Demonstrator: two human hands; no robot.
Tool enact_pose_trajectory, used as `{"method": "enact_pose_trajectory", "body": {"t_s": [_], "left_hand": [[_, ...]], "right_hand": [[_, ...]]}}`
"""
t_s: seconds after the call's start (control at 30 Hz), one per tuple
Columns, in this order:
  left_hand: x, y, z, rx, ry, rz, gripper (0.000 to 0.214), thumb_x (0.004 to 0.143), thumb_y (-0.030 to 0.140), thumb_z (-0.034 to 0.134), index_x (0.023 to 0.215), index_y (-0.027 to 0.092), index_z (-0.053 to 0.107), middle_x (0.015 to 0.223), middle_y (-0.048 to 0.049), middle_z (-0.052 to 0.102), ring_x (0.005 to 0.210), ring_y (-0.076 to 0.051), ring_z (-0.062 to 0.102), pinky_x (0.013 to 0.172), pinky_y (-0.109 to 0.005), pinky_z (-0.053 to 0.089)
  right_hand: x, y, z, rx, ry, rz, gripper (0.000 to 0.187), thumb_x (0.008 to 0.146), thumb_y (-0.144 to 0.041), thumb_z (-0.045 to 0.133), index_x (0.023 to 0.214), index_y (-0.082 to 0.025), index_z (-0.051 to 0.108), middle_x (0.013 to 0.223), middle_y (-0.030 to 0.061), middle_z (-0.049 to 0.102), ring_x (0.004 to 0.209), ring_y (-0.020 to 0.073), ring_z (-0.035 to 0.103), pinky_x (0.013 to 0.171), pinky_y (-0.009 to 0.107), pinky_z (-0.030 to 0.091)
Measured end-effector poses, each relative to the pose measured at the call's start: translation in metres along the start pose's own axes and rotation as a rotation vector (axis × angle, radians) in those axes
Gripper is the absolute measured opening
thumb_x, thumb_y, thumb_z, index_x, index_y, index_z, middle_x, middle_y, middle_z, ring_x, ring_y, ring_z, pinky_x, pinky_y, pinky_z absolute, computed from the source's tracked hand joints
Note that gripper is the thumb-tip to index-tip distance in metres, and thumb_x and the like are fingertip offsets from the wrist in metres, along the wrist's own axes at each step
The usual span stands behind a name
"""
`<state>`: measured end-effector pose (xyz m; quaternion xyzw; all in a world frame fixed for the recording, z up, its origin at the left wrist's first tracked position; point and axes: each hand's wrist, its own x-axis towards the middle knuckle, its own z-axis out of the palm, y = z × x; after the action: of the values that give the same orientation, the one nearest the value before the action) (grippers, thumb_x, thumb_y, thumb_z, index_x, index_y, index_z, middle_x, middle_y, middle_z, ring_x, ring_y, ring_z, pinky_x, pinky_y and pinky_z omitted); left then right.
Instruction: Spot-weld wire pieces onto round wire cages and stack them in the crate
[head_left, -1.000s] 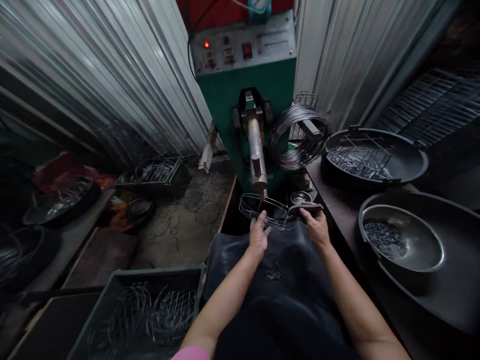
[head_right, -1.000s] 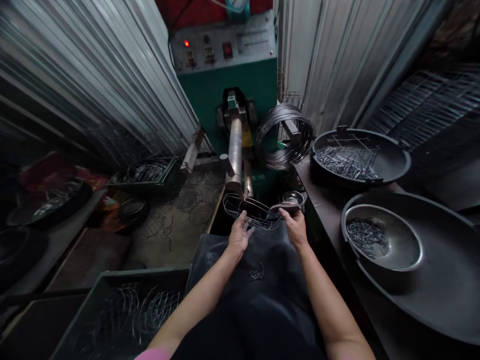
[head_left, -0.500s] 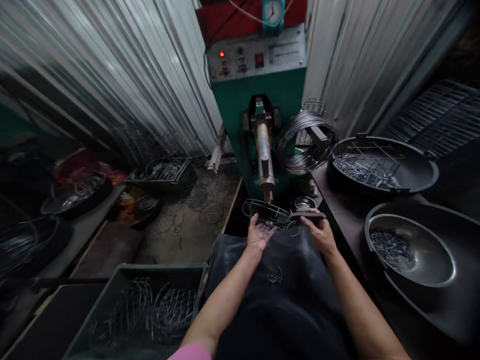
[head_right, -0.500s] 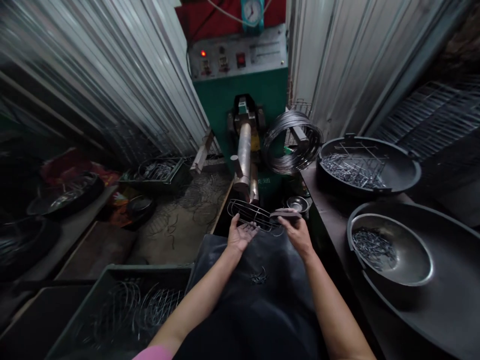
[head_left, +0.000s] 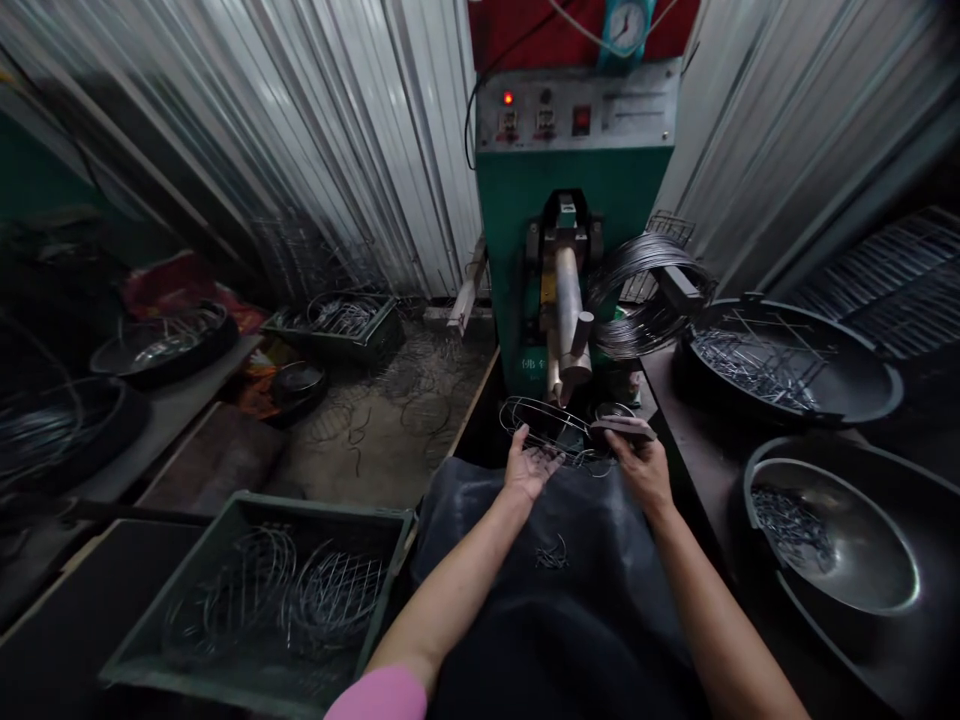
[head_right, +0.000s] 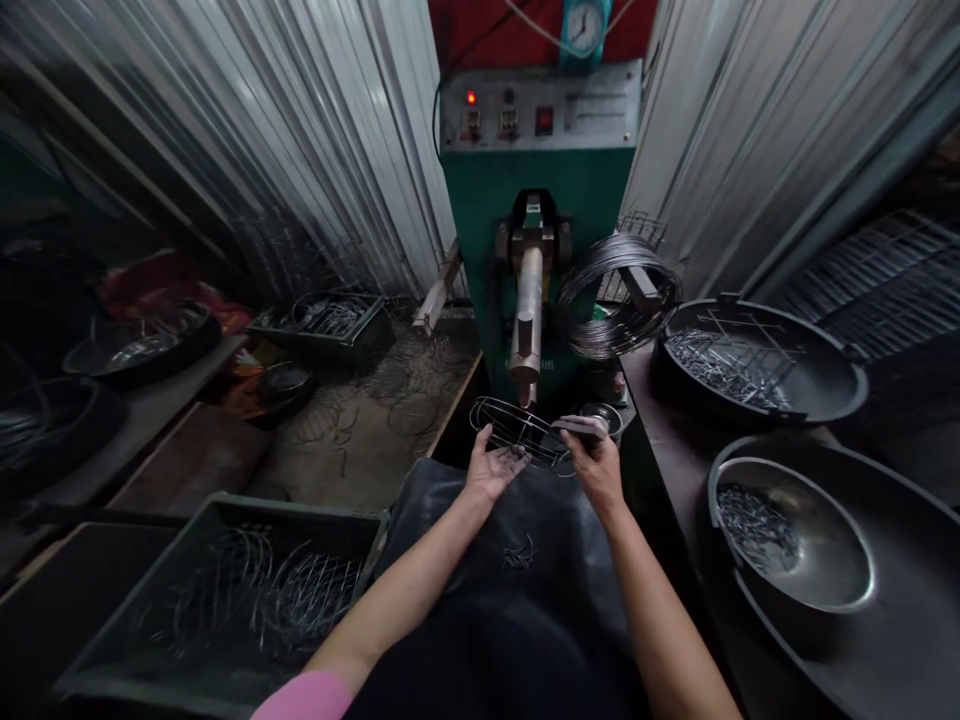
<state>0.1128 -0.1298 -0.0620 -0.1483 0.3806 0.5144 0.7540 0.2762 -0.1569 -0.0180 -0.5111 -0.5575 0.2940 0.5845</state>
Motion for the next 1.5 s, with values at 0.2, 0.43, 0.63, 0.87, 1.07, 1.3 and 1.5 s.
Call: {"method": "enact_pose_trajectory", "body": {"t_s": [0.2, 0.43, 0.63, 0.87, 1.07, 1.3, 1.5], "left_hand": [[0.001, 0.002, -0.005, 0.009, -0.008, 0.028, 0.045, 0.079, 0.042, 0.057, 0.105, 0.006, 0.047, 0.074, -0.0083, 0.054, 0.064, -0.019, 0.059, 0.067, -0.040, 0.055], [0.005, 0.004, -0.015, 0.038, -0.033, 0.069, 0.037, 0.080, 0.040, 0.056, 0.098, 0.009, 0.049, 0.072, -0.0067, 0.054, 0.065, -0.018, 0.059, 0.070, -0.041, 0.054], [0.006, 0.003, -0.017, 0.049, -0.012, 0.067, 0.038, 0.080, 0.041, 0.056, 0.098, 0.008, 0.049, 0.072, -0.0068, 0.053, 0.065, -0.018, 0.059, 0.072, -0.042, 0.054], [0.002, -0.001, -0.007, 0.013, 0.027, 0.084, 0.046, 0.076, 0.039, 0.062, 0.105, 0.008, 0.044, 0.070, -0.0038, 0.052, 0.060, -0.015, 0.056, 0.072, -0.043, 0.054], [-0.001, 0.000, -0.001, -0.023, 0.042, 0.067, 0.044, 0.075, 0.042, 0.062, 0.100, 0.009, 0.047, 0.067, -0.0032, 0.052, 0.055, -0.015, 0.055, 0.069, -0.043, 0.054], [-0.006, -0.002, -0.002, -0.016, -0.020, 0.061, 0.038, 0.077, 0.045, 0.060, 0.090, 0.010, 0.050, 0.065, -0.0042, 0.052, 0.055, -0.016, 0.056, 0.068, -0.042, 0.055], [-0.001, 0.000, 0.010, -0.008, 0.003, 0.050, 0.039, 0.078, 0.045, 0.058, 0.091, 0.010, 0.049, 0.063, -0.0029, 0.050, 0.056, -0.016, 0.056, 0.069, -0.042, 0.055]], "right_hand": [[-0.006, 0.005, 0.009, -0.093, -0.071, -0.059, 0.021, 0.077, -0.035, 0.064, 0.093, -0.022, 0.064, 0.094, 0.0049, 0.066, 0.090, 0.0201, 0.061, 0.084, 0.035, 0.047], [-0.001, 0.005, 0.010, -0.028, -0.034, 0.084, 0.024, 0.074, -0.040, 0.065, 0.086, -0.019, 0.064, 0.087, 0.0046, 0.067, 0.084, 0.0208, 0.062, 0.080, 0.037, 0.048], [-0.006, 0.011, 0.013, 0.028, 0.017, 0.114, 0.027, 0.071, -0.041, 0.067, 0.087, -0.019, 0.063, 0.088, 0.0049, 0.067, 0.086, 0.0213, 0.061, 0.084, 0.039, 0.047], [-0.004, 0.011, 0.010, -0.030, -0.026, -0.009, 0.025, 0.078, -0.035, 0.062, 0.099, -0.022, 0.063, 0.094, 0.0039, 0.067, 0.089, 0.0197, 0.062, 0.086, 0.037, 0.046], [0.009, 0.007, 0.014, -0.146, -0.106, -0.113, 0.020, 0.078, -0.035, 0.061, 0.094, -0.023, 0.064, 0.091, 0.0046, 0.066, 0.086, 0.0209, 0.062, 0.083, 0.039, 0.048], [0.009, -0.002, 0.016, -0.249, -0.118, -0.232, 0.015, 0.078, -0.032, 0.061, 0.092, -0.027, 0.065, 0.094, 0.0042, 0.066, 0.091, 0.0229, 0.060, 0.085, 0.040, 0.047], [0.020, 0.001, 0.018, -0.302, -0.058, -0.256, 0.013, 0.078, -0.030, 0.061, 0.090, -0.026, 0.064, 0.090, 0.0029, 0.066, 0.087, 0.0221, 0.060, 0.082, 0.039, 0.047]]}}
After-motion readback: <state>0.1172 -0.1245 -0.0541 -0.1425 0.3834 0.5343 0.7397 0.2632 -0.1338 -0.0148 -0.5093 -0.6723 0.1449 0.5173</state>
